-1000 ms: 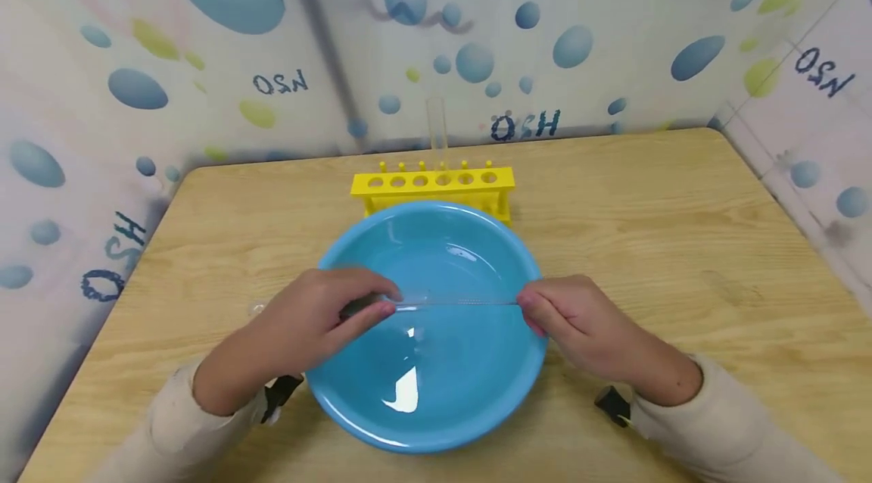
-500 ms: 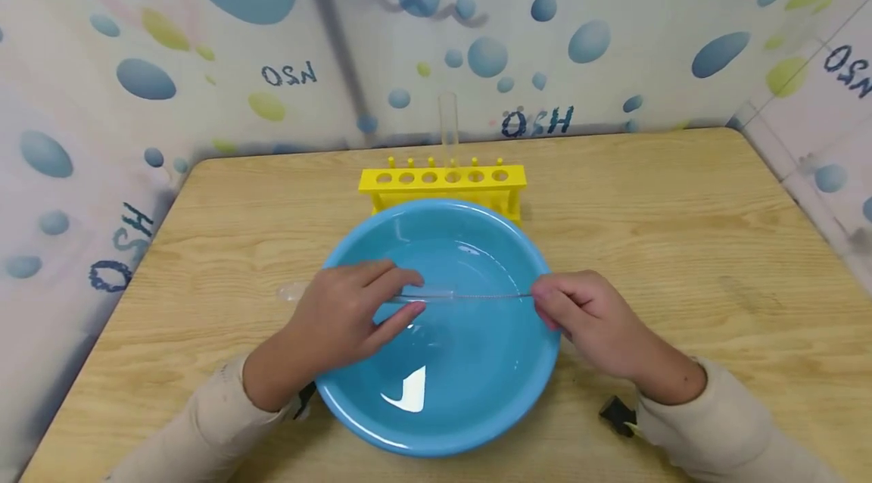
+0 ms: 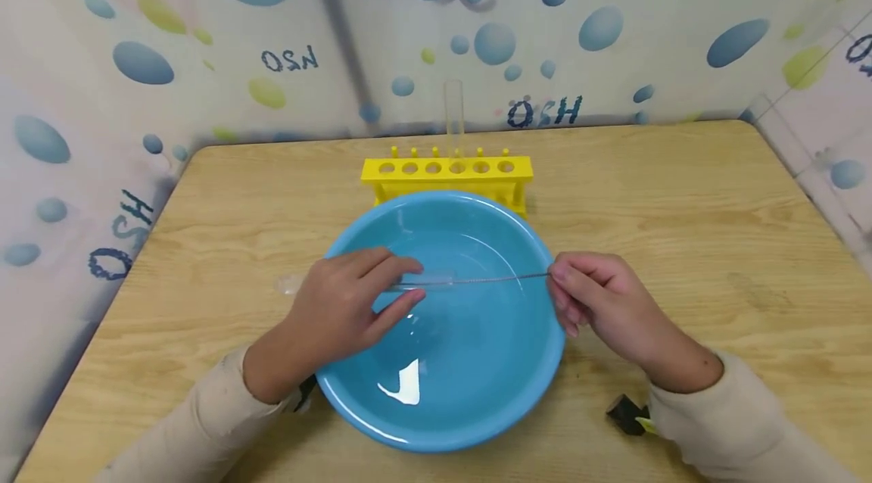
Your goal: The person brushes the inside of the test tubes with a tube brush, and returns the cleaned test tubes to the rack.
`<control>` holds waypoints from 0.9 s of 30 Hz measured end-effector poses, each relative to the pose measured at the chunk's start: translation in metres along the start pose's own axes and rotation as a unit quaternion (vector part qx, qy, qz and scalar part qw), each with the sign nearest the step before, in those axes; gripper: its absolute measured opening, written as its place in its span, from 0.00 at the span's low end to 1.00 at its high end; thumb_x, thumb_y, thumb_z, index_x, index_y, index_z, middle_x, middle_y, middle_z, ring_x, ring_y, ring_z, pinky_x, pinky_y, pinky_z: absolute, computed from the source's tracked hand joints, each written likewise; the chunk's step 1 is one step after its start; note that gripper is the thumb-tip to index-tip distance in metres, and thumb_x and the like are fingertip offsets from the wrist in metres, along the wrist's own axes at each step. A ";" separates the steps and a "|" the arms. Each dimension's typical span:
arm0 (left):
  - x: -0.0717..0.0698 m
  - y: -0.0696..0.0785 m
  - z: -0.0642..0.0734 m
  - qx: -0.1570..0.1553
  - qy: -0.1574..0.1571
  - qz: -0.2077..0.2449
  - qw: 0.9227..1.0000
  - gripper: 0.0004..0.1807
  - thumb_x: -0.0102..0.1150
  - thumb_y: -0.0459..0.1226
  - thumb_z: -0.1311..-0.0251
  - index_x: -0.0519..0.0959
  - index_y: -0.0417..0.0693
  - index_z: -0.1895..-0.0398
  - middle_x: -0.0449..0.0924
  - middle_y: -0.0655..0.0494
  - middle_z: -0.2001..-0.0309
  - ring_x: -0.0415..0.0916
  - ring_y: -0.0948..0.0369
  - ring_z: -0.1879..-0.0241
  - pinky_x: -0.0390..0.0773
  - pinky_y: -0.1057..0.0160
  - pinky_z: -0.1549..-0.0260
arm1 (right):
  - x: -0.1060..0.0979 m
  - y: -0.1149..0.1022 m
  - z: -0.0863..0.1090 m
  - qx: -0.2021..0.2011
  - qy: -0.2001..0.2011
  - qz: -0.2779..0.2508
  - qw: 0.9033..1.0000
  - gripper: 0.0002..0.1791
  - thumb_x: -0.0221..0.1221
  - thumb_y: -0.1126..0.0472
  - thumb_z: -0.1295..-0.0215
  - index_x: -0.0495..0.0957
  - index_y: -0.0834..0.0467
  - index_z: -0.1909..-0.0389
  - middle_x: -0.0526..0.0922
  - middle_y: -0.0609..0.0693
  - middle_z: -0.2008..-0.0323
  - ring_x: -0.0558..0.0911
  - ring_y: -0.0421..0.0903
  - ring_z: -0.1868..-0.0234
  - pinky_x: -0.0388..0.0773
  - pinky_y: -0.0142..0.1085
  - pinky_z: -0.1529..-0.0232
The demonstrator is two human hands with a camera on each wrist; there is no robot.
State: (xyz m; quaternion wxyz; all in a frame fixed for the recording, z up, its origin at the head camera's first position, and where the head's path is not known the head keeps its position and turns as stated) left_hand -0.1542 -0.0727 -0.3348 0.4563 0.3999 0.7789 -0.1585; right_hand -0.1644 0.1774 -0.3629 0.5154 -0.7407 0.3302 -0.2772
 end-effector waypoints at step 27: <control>0.001 0.004 0.000 0.040 -0.018 0.020 0.999 0.16 0.58 0.52 0.32 0.83 0.51 0.55 0.84 0.61 0.68 0.81 0.66 0.72 0.80 0.69 0.72 | 0.005 0.000 0.008 0.052 0.056 0.249 0.965 0.16 0.52 0.79 0.32 0.81 0.59 0.54 0.82 0.44 0.69 0.75 0.41 0.76 0.75 0.32 0.78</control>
Point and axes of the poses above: each hand's wrist, its own z-axis away from the middle knuckle, its own x-axis out of the palm, y = z × x, the point moved 6 cm from there along -z, towards the middle knuckle
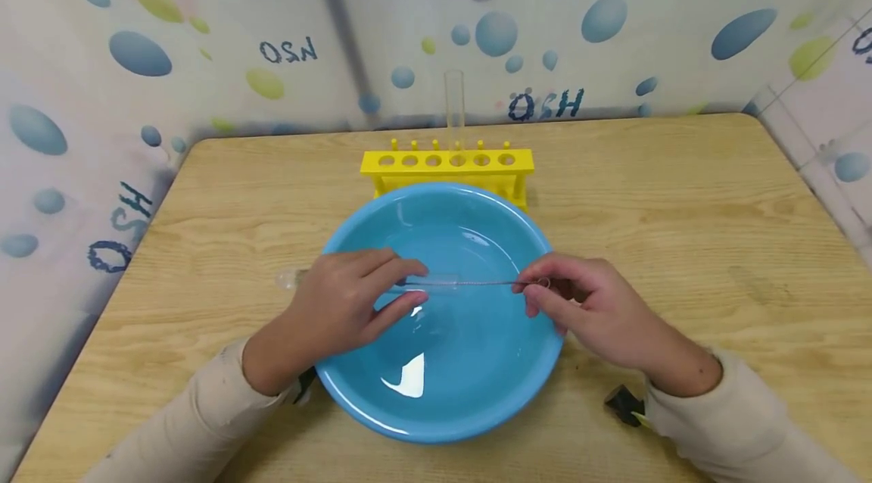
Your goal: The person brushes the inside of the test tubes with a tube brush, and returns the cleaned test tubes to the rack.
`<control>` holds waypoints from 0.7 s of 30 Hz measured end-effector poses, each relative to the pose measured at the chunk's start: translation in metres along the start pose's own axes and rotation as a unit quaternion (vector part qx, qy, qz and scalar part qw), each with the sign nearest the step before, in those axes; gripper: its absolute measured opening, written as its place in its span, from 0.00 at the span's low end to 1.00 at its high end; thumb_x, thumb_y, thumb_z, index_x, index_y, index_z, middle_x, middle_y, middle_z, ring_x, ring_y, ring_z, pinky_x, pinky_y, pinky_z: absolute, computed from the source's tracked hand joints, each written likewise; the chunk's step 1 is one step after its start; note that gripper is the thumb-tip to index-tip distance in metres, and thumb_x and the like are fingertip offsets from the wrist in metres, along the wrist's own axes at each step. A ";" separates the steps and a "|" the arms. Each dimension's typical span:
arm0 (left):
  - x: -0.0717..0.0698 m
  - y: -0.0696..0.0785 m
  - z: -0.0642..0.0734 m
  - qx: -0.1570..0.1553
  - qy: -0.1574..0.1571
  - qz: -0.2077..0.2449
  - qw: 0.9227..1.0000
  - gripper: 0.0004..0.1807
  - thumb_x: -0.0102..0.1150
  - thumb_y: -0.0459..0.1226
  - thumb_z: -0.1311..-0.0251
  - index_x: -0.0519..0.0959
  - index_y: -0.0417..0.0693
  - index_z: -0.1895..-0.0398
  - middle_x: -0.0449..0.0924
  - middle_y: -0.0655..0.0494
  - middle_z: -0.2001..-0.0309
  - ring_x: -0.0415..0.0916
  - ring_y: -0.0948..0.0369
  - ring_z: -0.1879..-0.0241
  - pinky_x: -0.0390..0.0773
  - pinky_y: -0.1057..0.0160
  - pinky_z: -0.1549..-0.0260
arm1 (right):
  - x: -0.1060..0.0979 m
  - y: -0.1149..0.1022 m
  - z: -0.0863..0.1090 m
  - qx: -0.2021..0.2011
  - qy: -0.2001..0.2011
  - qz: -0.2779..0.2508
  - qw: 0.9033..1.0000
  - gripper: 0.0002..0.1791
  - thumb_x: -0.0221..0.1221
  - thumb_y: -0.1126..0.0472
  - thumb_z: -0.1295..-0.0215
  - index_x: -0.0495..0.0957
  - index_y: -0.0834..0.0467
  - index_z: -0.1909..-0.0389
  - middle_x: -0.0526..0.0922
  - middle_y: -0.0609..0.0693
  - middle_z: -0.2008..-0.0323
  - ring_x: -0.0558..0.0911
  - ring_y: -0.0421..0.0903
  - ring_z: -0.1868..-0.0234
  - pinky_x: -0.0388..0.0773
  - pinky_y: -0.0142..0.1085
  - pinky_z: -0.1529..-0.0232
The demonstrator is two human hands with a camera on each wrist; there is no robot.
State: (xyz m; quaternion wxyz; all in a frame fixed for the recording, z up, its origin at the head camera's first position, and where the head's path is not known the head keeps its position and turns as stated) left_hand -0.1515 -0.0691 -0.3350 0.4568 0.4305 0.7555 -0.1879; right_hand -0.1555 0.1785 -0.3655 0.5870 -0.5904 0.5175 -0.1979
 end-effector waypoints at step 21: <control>0.002 0.000 0.001 0.008 -0.012 0.013 1.000 0.16 0.63 0.51 0.35 0.83 0.51 0.56 0.83 0.62 0.70 0.79 0.67 0.74 0.77 0.71 0.74 | 0.004 -0.005 -0.001 -0.066 0.016 0.066 0.996 0.17 0.56 0.81 0.37 0.84 0.60 0.57 0.78 0.44 0.76 0.75 0.36 0.75 0.74 0.28 0.78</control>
Point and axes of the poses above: each hand's wrist, its own z-axis away from the middle knuckle, its own x-axis out of the palm, y = z × x, the point moved 6 cm from there along -z, towards the middle knuckle
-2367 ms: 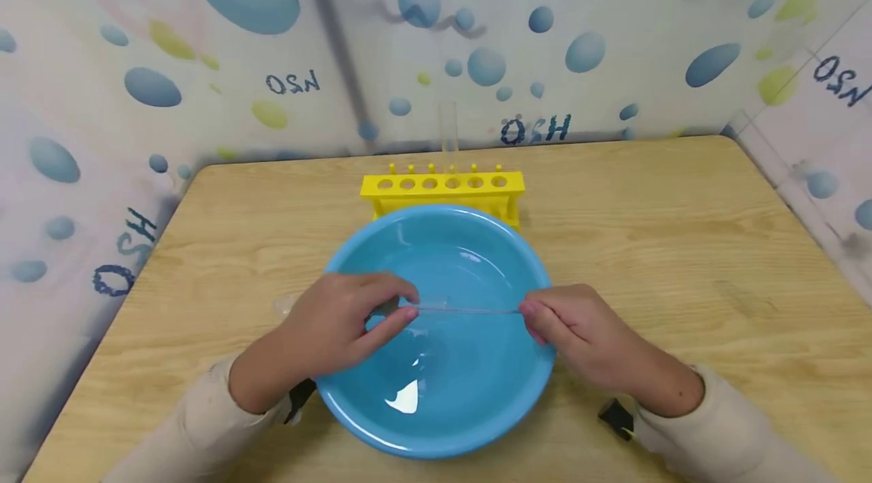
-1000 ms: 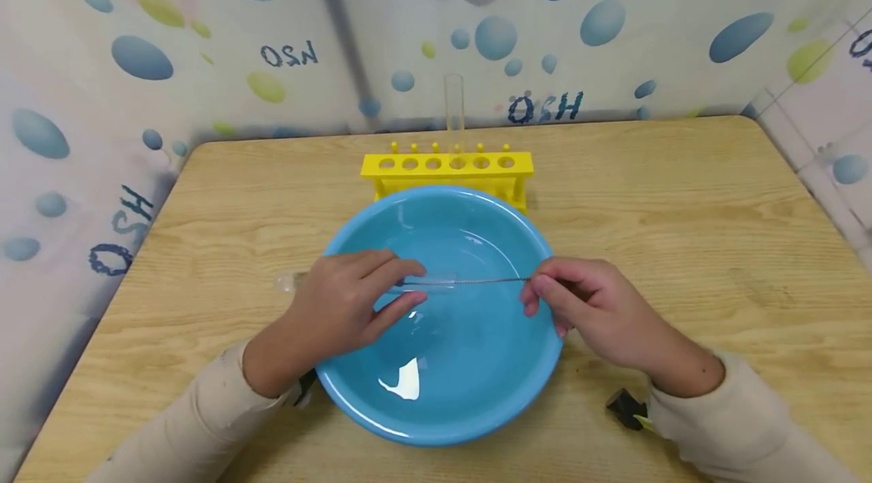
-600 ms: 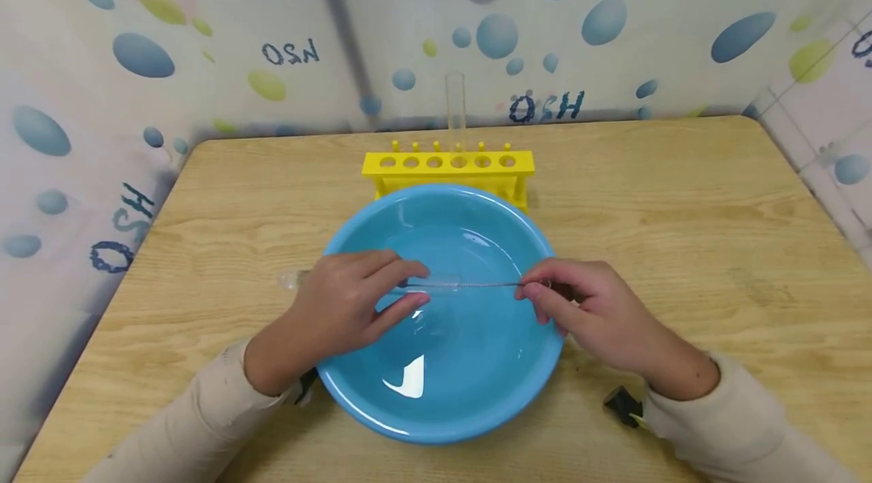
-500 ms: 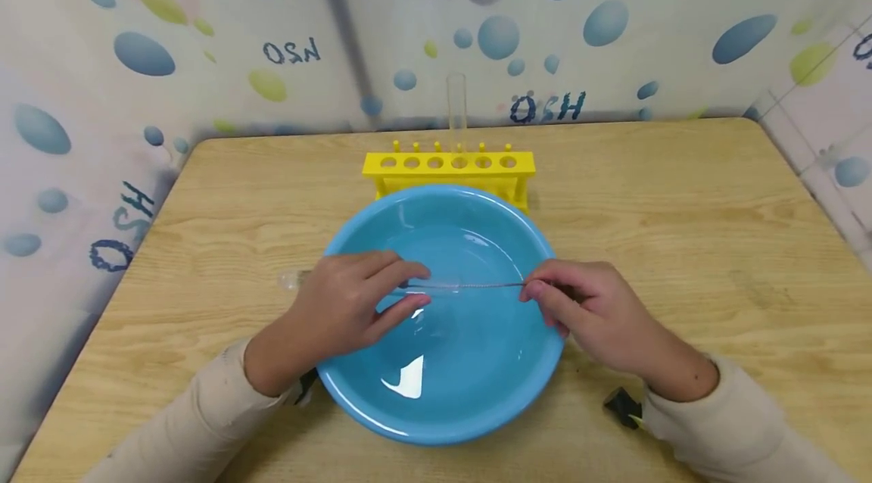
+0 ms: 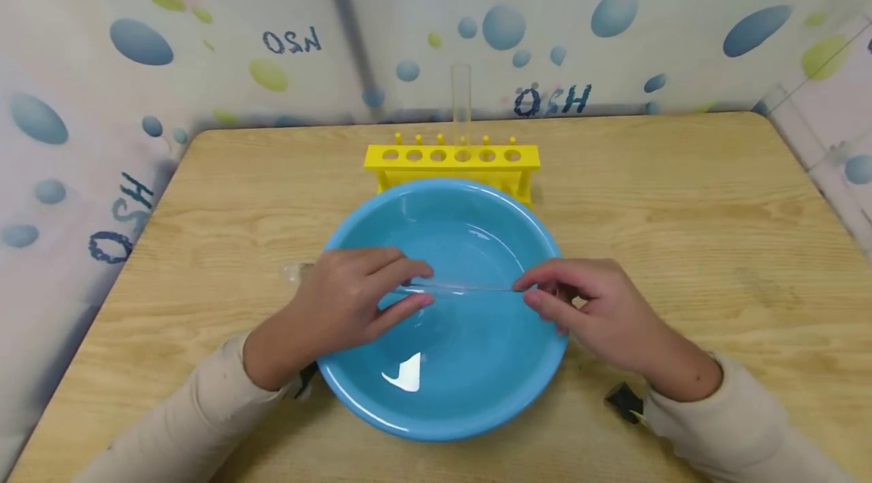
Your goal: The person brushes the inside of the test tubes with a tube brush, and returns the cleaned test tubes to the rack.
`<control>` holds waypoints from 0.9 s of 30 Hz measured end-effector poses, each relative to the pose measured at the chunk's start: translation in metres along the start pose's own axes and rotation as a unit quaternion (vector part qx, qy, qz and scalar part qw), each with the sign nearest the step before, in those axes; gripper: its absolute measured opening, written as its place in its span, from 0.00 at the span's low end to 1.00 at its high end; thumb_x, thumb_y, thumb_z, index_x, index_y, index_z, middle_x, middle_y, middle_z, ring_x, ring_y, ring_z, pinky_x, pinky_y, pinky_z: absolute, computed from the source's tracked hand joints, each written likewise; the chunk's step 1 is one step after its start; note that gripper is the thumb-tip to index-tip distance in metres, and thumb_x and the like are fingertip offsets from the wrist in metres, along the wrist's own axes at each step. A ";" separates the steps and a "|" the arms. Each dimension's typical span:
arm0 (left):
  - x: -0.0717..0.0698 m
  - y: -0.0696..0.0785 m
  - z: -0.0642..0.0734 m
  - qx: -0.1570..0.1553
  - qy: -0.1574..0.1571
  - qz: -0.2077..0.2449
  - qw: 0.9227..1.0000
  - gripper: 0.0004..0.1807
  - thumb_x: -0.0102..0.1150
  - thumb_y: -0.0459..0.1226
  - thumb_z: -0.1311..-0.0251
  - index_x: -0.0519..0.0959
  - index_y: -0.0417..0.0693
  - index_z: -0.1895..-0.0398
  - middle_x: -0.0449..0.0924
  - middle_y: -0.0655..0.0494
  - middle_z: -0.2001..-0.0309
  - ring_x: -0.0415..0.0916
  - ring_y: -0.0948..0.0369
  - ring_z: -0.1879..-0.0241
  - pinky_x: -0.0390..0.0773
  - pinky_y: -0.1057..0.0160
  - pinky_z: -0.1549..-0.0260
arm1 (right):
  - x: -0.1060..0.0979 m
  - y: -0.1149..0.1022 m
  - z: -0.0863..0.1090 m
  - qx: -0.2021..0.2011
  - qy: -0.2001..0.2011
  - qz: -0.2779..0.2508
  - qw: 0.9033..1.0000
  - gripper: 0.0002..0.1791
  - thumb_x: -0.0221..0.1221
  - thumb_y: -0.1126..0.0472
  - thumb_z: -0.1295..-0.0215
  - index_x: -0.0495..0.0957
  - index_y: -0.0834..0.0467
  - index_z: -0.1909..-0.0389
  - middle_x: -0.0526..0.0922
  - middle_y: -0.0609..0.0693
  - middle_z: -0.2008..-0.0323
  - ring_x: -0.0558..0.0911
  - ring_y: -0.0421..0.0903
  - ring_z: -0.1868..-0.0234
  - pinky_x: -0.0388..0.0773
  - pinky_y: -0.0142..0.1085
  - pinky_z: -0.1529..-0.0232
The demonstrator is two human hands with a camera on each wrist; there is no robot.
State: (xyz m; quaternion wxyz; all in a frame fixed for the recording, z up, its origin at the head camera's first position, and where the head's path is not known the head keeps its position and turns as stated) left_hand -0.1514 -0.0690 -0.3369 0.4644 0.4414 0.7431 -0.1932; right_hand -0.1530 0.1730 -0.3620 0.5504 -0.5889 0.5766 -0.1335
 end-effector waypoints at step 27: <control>-0.002 0.002 -0.002 0.012 -0.011 0.014 1.000 0.14 0.61 0.51 0.34 0.83 0.52 0.58 0.82 0.63 0.73 0.75 0.69 0.77 0.72 0.73 0.78 | 0.004 -0.011 -0.004 -0.101 -0.035 0.045 0.993 0.15 0.52 0.70 0.27 0.78 0.50 0.70 0.72 0.38 0.79 0.71 0.31 0.77 0.69 0.20 0.74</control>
Point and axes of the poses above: each hand's wrist, its own z-axis away from the middle knuckle, its own x-axis out of the palm, y = z × x, the point moved 6 cm from there along -z, towards the middle knuckle
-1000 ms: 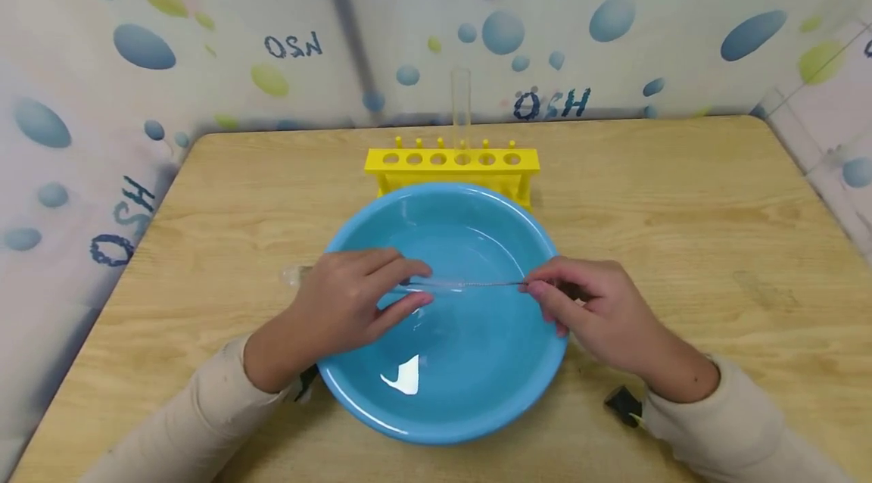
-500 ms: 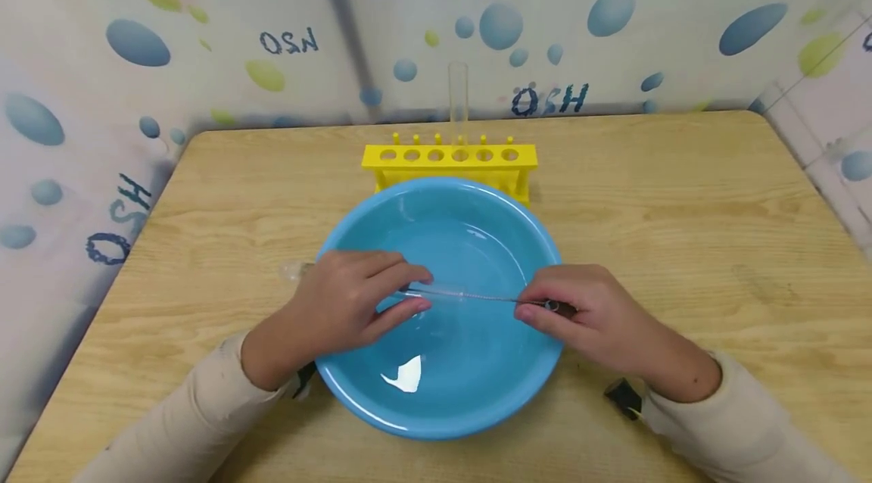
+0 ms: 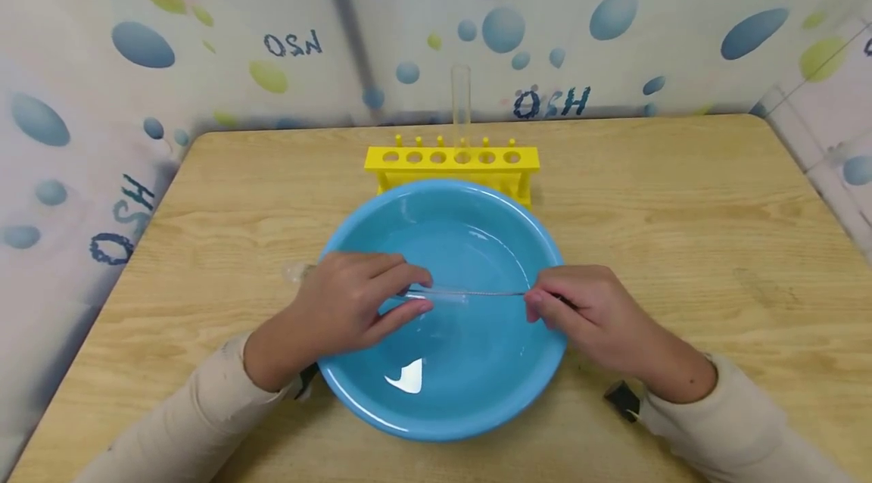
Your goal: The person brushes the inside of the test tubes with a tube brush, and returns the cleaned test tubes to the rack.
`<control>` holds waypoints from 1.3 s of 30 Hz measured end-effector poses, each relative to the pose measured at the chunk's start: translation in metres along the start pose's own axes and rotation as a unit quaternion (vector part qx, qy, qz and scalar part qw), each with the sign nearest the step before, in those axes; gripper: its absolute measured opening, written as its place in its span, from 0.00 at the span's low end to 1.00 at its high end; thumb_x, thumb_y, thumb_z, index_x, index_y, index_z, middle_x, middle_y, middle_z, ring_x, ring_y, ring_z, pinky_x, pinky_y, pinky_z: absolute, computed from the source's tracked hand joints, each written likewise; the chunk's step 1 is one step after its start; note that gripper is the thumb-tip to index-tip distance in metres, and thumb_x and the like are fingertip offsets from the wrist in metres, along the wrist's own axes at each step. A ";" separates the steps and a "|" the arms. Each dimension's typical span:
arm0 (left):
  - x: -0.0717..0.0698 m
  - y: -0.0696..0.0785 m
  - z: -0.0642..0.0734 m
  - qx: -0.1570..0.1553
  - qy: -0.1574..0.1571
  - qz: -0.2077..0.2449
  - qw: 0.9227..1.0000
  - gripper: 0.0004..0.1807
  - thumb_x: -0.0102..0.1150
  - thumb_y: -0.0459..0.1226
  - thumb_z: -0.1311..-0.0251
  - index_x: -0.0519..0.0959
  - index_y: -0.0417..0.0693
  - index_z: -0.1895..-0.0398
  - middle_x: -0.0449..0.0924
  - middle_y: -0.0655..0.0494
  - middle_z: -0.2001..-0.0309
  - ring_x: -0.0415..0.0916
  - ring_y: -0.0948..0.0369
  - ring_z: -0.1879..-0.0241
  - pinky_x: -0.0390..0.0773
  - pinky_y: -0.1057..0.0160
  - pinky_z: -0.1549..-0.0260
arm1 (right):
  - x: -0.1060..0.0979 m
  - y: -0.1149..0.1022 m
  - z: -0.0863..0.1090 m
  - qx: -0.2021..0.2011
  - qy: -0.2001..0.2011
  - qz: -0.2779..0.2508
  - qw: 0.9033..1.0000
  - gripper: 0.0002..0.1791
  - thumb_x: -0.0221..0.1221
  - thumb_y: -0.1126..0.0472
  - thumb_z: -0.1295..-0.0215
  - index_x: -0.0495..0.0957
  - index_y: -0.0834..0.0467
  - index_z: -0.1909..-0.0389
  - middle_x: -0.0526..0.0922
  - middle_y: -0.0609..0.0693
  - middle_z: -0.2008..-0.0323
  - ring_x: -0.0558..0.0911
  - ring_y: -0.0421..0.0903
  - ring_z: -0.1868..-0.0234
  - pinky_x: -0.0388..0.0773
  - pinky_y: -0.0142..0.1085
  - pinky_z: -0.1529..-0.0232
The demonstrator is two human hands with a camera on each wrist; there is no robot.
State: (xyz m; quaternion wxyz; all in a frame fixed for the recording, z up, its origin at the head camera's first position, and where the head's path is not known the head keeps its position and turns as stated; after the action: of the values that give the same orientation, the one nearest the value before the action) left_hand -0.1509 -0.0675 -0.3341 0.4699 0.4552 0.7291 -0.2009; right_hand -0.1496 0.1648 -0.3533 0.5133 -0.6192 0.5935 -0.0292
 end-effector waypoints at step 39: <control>-0.036 -0.002 0.005 0.045 0.141 -0.112 0.983 0.19 0.67 0.54 0.41 0.88 0.50 0.59 0.86 0.59 0.70 0.82 0.62 0.74 0.83 0.65 0.72 | -0.002 0.008 -0.002 0.089 0.007 -0.096 0.991 0.27 0.39 0.76 0.24 0.74 0.52 0.81 0.71 0.46 0.86 0.71 0.38 0.83 0.69 0.28 0.81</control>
State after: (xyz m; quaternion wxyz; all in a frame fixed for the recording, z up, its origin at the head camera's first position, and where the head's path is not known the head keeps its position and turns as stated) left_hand -0.1449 -0.0891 -0.3054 0.3159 0.4156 0.8244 -0.2189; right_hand -0.1575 0.1670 -0.3566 0.5568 -0.6252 0.5299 -0.1351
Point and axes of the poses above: each hand's wrist, its own z-axis away from the middle knuckle, its own x-axis out of the palm, y = z × x, the point moved 6 cm from there along -z, towards the middle knuckle
